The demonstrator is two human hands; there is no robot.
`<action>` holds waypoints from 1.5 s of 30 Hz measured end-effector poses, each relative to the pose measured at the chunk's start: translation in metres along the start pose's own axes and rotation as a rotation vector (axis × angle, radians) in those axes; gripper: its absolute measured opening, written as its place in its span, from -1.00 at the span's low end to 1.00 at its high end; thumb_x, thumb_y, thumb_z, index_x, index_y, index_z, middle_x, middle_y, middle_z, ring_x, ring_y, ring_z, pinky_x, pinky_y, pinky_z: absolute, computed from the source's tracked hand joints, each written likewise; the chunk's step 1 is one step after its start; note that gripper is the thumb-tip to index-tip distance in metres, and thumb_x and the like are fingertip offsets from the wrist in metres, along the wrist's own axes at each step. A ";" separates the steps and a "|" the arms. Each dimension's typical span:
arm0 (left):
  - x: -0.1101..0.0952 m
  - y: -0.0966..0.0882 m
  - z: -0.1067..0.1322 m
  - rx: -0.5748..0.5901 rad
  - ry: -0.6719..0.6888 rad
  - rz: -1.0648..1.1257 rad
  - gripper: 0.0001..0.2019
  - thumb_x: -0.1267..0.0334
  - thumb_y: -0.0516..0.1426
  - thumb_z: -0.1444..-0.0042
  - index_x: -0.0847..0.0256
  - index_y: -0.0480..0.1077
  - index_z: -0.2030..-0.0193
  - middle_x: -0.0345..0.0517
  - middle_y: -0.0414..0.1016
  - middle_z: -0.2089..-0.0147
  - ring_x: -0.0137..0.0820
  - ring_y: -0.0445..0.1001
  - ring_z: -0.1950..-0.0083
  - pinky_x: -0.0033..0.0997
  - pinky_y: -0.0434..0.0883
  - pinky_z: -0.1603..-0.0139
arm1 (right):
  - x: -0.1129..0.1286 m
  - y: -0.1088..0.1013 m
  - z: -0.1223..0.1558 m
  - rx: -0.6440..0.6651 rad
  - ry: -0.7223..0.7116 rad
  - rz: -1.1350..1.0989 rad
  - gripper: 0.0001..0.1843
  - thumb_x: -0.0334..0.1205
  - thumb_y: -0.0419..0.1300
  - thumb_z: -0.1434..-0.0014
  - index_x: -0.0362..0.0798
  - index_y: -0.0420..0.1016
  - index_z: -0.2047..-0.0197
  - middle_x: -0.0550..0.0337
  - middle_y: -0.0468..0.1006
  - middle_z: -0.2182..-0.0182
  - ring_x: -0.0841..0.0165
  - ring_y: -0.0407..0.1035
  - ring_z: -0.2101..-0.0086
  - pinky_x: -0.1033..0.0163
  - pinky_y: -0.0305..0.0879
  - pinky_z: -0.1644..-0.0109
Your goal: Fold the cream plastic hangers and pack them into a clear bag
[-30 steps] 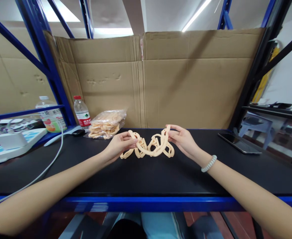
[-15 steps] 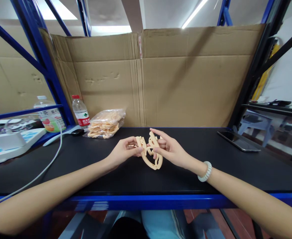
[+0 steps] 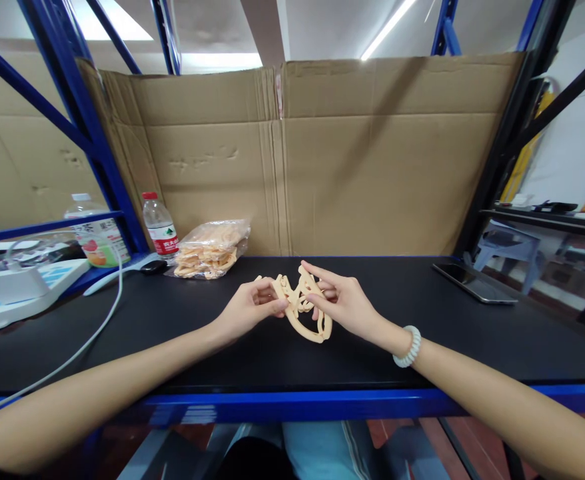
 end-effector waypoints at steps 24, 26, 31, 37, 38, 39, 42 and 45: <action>0.001 0.005 0.001 0.070 -0.011 -0.070 -0.67 0.09 0.27 0.02 0.33 0.36 0.30 -0.15 0.48 0.45 -0.48 0.45 0.45 -0.47 0.42 0.36 | 0.001 0.013 0.001 0.155 0.028 0.031 -0.46 -0.10 0.13 -0.22 -0.04 0.18 -0.23 0.11 0.56 0.23 0.35 0.45 0.25 0.26 0.39 0.21; 0.002 0.007 0.002 0.082 -0.018 -0.071 -0.68 0.08 0.26 0.02 0.32 0.35 0.30 -0.15 0.47 0.45 -0.48 0.44 0.46 -0.47 0.41 0.37 | 0.003 0.013 0.000 0.139 0.040 0.022 -0.50 -0.10 0.17 -0.20 -0.04 0.23 -0.17 0.13 0.56 0.28 0.34 0.45 0.26 0.25 0.38 0.21; 0.004 0.009 0.002 0.081 -0.014 -0.076 -0.68 0.08 0.25 0.00 0.31 0.33 0.28 -0.15 0.46 0.44 -0.47 0.45 0.47 -0.44 0.43 0.38 | 0.005 0.014 -0.001 0.091 0.089 -0.004 -0.52 -0.13 0.23 -0.12 -0.07 0.26 -0.08 0.21 0.53 0.44 0.37 0.45 0.39 0.28 0.36 0.31; -0.002 -0.009 -0.002 -0.034 0.084 -0.226 -0.70 0.15 0.20 -0.03 0.29 0.35 0.17 -0.14 0.48 0.40 -0.41 0.49 0.38 -0.41 0.44 0.34 | -0.014 -0.026 -0.013 -0.107 0.212 -0.066 -0.50 -0.12 0.24 -0.06 -0.04 0.23 -0.04 0.20 0.53 0.44 0.45 0.34 0.59 0.42 0.15 0.62; -0.002 -0.013 -0.003 -0.051 0.097 -0.255 -0.71 0.16 0.19 -0.03 0.29 0.35 0.16 -0.13 0.48 0.39 -0.40 0.49 0.36 -0.40 0.45 0.33 | -0.020 -0.040 -0.016 -0.165 0.230 -0.066 -0.50 -0.15 0.24 -0.05 -0.04 0.24 -0.04 0.21 0.52 0.45 0.45 0.33 0.60 0.42 0.16 0.62; -0.002 -0.017 -0.005 -0.065 0.108 -0.282 -0.72 0.17 0.19 -0.03 0.29 0.36 0.16 -0.12 0.48 0.38 -0.39 0.49 0.35 -0.40 0.45 0.33 | -0.028 -0.054 -0.018 -0.221 0.257 -0.055 -0.51 -0.18 0.24 -0.04 -0.05 0.25 -0.03 0.22 0.50 0.48 0.45 0.33 0.59 0.41 0.17 0.60; 0.000 -0.028 -0.009 -0.097 0.122 -0.350 -0.73 0.17 0.17 -0.03 0.27 0.36 0.16 -0.10 0.50 0.33 -0.37 0.50 0.31 -0.41 0.45 0.34 | -0.055 -0.092 -0.021 -0.336 0.369 0.000 -0.54 -0.34 0.17 -0.03 -0.08 0.27 -0.05 0.21 0.50 0.48 0.43 0.37 0.53 0.37 0.28 0.48; 0.001 -0.036 -0.014 -0.116 0.112 -0.410 -0.73 0.15 0.16 -0.01 0.27 0.36 0.19 -0.08 0.52 0.31 -0.34 0.52 0.29 -0.39 0.46 0.32 | -0.080 -0.108 -0.021 -0.279 0.518 0.198 -0.50 -0.42 0.05 -0.05 -0.11 0.27 -0.10 0.17 0.51 0.45 0.42 0.38 0.50 0.35 0.29 0.43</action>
Point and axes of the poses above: each hand's wrist, its own z-axis away from the middle knuckle, its own y-axis out of the palm, x = y × z, the point moved 6 cm from there along -z, towards the middle knuckle
